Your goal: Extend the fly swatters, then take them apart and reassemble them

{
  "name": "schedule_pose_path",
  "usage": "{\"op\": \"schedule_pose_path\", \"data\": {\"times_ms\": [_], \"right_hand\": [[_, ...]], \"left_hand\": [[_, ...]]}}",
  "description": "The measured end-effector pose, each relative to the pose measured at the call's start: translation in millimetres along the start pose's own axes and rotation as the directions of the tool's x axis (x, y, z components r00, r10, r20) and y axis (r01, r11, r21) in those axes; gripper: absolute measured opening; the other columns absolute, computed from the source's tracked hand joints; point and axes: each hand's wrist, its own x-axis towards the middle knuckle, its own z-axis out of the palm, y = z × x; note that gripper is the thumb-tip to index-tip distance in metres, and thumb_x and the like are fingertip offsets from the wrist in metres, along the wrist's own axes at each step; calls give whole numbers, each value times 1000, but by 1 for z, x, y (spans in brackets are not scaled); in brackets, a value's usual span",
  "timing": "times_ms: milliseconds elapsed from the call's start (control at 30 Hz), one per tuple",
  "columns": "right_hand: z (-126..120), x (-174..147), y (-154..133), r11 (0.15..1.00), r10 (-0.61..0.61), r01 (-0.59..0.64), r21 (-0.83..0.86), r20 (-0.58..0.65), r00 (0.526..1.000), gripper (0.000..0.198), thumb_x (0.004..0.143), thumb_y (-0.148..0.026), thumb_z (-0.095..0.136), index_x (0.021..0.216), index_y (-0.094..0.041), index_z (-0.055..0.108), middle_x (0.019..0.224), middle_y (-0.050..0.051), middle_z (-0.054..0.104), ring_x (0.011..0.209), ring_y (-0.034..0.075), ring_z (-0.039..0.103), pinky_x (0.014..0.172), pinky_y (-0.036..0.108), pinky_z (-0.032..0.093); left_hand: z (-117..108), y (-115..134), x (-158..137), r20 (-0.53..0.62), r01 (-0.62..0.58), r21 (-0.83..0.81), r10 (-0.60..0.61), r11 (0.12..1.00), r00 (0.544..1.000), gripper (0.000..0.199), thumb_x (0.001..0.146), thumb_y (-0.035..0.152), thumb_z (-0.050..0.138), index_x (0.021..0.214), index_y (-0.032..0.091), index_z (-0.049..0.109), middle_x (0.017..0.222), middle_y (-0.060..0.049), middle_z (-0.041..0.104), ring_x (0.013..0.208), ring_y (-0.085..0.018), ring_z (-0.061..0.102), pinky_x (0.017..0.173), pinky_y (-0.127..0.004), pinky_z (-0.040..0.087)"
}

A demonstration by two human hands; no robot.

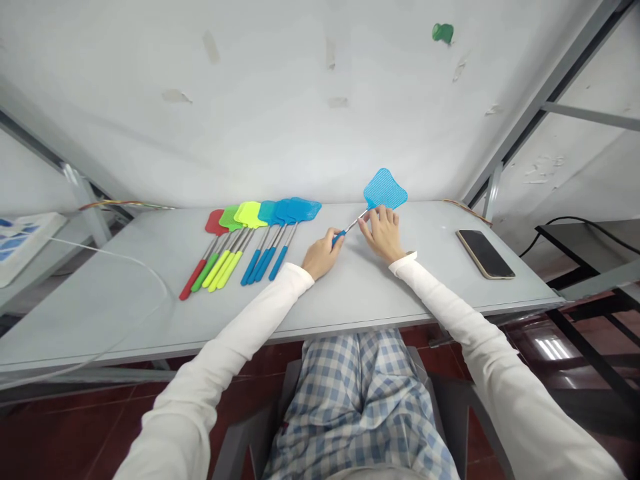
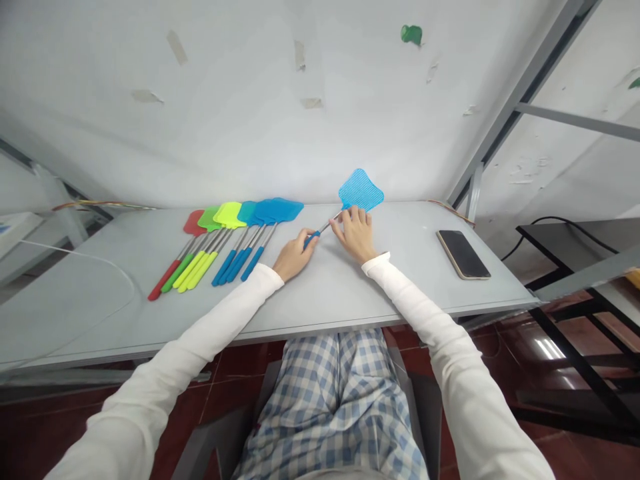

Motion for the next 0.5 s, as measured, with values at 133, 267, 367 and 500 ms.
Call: {"op": "schedule_pose_path", "data": {"times_ms": [133,267,367,500], "right_hand": [[5,-4,-15,906,177,-185,382,57,983,36,96,-51,30,99,-19,46,87,9,60,80,21,57,75,35,43],[18,-1,-9,644,256,-384,661,286,923,24,91,-44,40,99,-23,33,70,-4,51,59,14,51,60,27,42],[22,2,6,572,265,-491,657,419,868,20,89,-40,42,93,-25,30,59,-10,42,51,12,44,55,25,39],[11,4,37,738,259,-459,495,420,870,18,87,-36,46,92,-23,34,65,-5,52,57,14,50,59,25,39]], "left_hand": [[14,13,-9,57,-50,-233,65,971,996,35,98,40,29,122,19,43,98,-7,70,87,-18,66,77,-30,47],[20,20,-13,147,-149,-259,191,954,970,38,99,38,25,127,19,43,88,-3,68,80,-16,63,80,-31,47],[15,16,-9,61,-289,-129,299,948,952,41,99,34,21,116,18,56,100,-7,66,99,-18,58,95,-34,43],[-4,0,0,-128,-157,254,194,954,973,40,95,27,27,115,12,59,114,-17,59,110,-27,49,99,-42,37]]}}
